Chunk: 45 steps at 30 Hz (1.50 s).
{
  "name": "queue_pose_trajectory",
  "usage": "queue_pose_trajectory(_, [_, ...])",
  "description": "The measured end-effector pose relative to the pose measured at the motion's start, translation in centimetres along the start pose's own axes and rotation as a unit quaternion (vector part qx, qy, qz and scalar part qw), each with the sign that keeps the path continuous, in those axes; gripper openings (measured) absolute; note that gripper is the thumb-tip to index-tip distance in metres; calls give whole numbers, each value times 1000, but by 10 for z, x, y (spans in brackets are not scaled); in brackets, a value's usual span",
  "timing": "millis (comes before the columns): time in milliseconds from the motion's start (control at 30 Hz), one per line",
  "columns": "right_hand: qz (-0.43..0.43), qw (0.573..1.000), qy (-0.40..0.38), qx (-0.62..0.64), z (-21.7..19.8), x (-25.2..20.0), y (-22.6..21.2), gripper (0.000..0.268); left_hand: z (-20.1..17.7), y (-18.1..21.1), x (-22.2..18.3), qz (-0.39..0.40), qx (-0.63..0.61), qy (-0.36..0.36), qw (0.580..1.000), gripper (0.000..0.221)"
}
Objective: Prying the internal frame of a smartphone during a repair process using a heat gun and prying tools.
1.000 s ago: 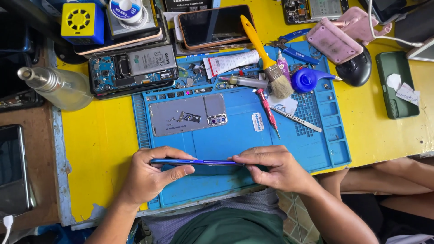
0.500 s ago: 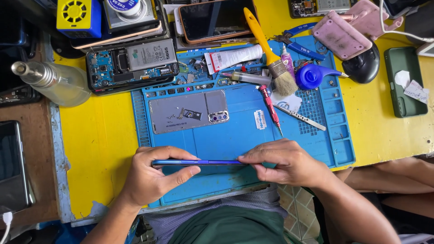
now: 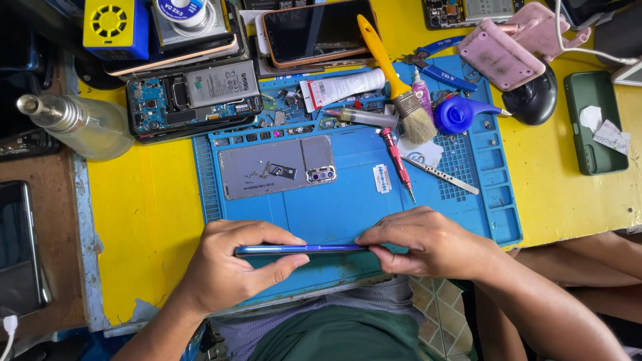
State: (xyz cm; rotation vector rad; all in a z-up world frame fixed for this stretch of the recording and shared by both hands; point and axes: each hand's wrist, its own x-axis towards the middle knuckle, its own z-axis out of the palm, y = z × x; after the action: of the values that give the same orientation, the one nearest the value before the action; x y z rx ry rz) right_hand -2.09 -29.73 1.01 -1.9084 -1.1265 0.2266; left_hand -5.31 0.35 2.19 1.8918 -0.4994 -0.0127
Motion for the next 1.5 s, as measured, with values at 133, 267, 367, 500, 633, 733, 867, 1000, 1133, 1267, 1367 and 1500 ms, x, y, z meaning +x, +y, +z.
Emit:
queue_pose_trajectory(133, [-24,999,-21,-13,-6,9,-9,19,3,3,1,27,15,2,1000,17])
queue_pose_trajectory(267, [-62,996,-9,-65,-4,15,-13,16,5,6,2,47,25,3,999,19])
queue_pose_trajectory(367, [-80,992,7,-99,-1,17,-11,10,7,7,2,57,32,0,998,20])
queue_pose_trajectory(500, [-71,989,15,-130,-1,21,-14,12,8,12,2,58,38,-5,998,19])
queue_pose_trajectory(633, [-78,985,16,-151,-5,28,-23,15,10,15,2,63,43,3,997,20])
queue_pose_trajectory(733, [-82,983,25,-162,-4,30,-26,14,12,15,2,66,52,8,996,19])
queue_pose_trajectory(867, [-87,984,44,-147,-1,33,-29,11,15,17,1,74,55,19,996,20])
queue_pose_trajectory(1000, [-96,986,65,-123,3,38,-32,11,17,23,1,82,66,17,994,20])
queue_pose_trajectory(1133, [-104,985,67,-121,3,43,-37,12,16,24,0,59,71,11,996,18])
queue_pose_trajectory(1267, [-114,981,79,-134,4,46,-44,12,19,26,-2,59,74,2,996,18])
queue_pose_trajectory(1367, [-129,978,91,-136,4,51,-50,11,23,28,-2,76,86,0,993,17])
queue_pose_trajectory(1500, [-143,974,103,-140,3,55,-56,11,27,31,-2,80,97,5,992,18])
